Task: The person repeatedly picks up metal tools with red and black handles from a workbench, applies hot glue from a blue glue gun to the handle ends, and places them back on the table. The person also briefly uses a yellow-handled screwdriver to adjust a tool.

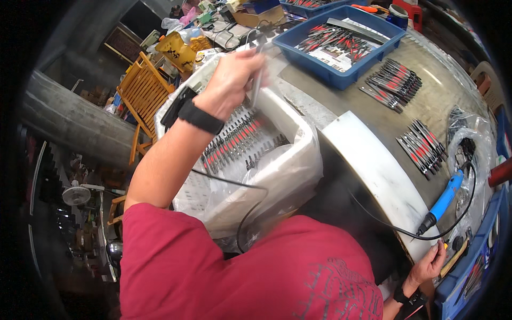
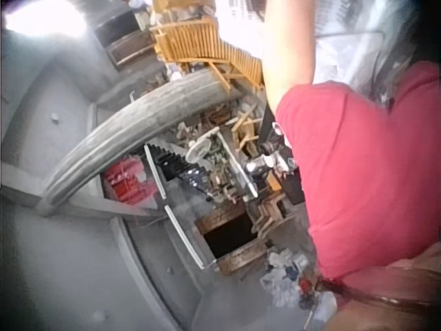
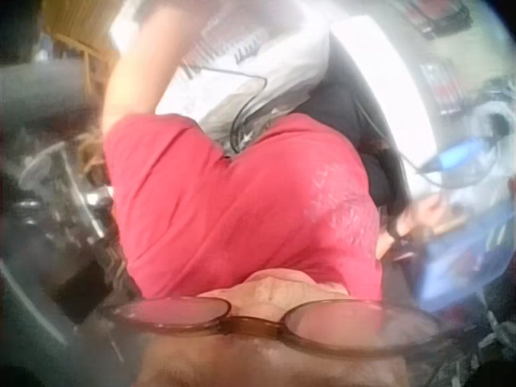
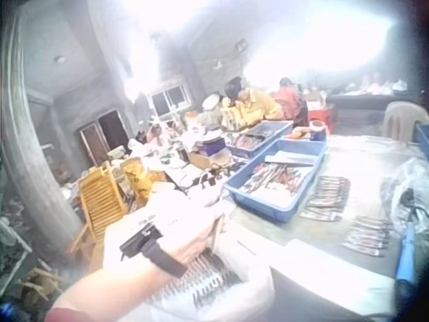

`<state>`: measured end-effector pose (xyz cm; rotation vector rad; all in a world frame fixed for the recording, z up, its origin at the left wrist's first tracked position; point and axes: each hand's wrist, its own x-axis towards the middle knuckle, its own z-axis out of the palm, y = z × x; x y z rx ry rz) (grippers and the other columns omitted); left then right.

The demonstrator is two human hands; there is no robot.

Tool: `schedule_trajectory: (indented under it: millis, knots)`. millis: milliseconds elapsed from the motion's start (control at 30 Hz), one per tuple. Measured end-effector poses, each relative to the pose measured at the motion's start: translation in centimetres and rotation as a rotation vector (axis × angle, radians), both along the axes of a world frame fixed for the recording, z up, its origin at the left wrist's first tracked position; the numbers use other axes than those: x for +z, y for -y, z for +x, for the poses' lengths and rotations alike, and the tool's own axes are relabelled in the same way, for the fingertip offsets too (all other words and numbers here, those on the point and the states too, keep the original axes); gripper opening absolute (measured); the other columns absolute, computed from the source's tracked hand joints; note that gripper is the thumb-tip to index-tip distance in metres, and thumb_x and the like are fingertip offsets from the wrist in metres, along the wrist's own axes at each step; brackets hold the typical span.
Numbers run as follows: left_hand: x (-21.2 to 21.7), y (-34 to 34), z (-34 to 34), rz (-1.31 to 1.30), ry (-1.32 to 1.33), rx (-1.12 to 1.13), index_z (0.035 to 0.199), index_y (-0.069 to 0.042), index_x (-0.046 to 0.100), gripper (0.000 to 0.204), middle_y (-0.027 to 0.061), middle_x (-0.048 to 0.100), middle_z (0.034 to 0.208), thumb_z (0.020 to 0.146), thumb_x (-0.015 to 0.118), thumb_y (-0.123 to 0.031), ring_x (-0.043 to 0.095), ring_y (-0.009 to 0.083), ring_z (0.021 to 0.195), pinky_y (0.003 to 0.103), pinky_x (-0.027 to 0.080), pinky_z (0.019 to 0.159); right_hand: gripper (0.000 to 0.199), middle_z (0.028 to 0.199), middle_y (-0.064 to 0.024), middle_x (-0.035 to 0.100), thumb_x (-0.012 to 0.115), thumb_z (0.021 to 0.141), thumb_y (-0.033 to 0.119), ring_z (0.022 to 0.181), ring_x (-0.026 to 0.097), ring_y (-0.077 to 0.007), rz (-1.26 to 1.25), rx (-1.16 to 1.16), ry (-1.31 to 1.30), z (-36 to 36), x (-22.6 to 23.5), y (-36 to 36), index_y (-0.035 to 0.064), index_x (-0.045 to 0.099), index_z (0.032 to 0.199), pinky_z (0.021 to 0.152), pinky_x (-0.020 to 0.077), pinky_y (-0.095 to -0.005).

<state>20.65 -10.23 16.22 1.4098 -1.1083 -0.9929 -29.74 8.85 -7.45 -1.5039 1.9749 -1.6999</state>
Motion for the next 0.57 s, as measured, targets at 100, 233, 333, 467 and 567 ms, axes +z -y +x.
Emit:
schedule_trajectory:
  millis: [100,233,333,467,567]
  knots:
    - [-4.3,-1.2,4.2,0.193,0.001,0.166,0.083,-0.002,0.054,0.009,0.0066,0.056,0.065,0.084,0.056,-0.010,0.055,0.0145,0.050,0.026,0.049,0.046,0.023,0.106,-0.0101,0.059,0.049,0.091,0.005,0.095,0.053,-0.0145,0.060,-0.015,-0.030,-0.5,-0.1,-0.3,-0.0063,0.056,0.110,0.086,0.0407,-0.0247]
    - [-10.2,-3.1,8.6,0.418,0.102,0.271,0.076,-0.008,0.055,0.008,0.0021,0.053,0.062,0.083,0.057,-0.010,0.049,0.0121,0.049,0.028,0.044,0.043,0.023,0.105,-0.0095,0.059,0.049,0.091,0.006,0.095,0.053,-0.0136,0.099,-0.032,0.027,-0.9,0.0,-0.7,-0.0064,0.056,0.110,0.084,0.0406,-0.0236]
    - [-13.8,-5.0,10.3,0.625,0.088,0.328,0.074,-0.009,0.053,0.012,-0.0010,0.050,0.061,0.084,0.058,-0.013,0.047,0.0109,0.051,0.029,0.043,0.044,0.024,0.105,-0.0087,0.059,0.050,0.091,0.007,0.094,0.053,-0.0128,0.090,-0.039,-0.023,-0.8,0.4,-0.5,-0.0065,0.055,0.110,0.082,0.0412,-0.0225]
    - [-17.5,-7.5,11.6,0.776,0.163,0.346,0.077,-0.009,0.053,0.012,-0.0006,0.051,0.065,0.085,0.059,-0.016,0.048,0.0122,0.056,0.034,0.044,0.053,0.024,0.105,-0.0084,0.059,0.050,0.091,0.007,0.092,0.054,-0.0129,0.116,-0.079,0.055,-0.7,0.7,-0.6,-0.0059,0.055,0.111,0.081,0.0424,-0.0222]
    - [-19.6,-9.0,12.0,0.868,0.138,0.375,0.081,-0.009,0.054,0.012,-0.0005,0.053,0.068,0.084,0.061,-0.018,0.050,0.0153,0.059,0.040,0.045,0.056,0.024,0.105,-0.0084,0.060,0.050,0.091,0.007,0.092,0.054,-0.0131,0.096,-0.111,0.132,-0.6,1.0,-0.5,-0.0053,0.055,0.112,0.082,0.0427,-0.0222]
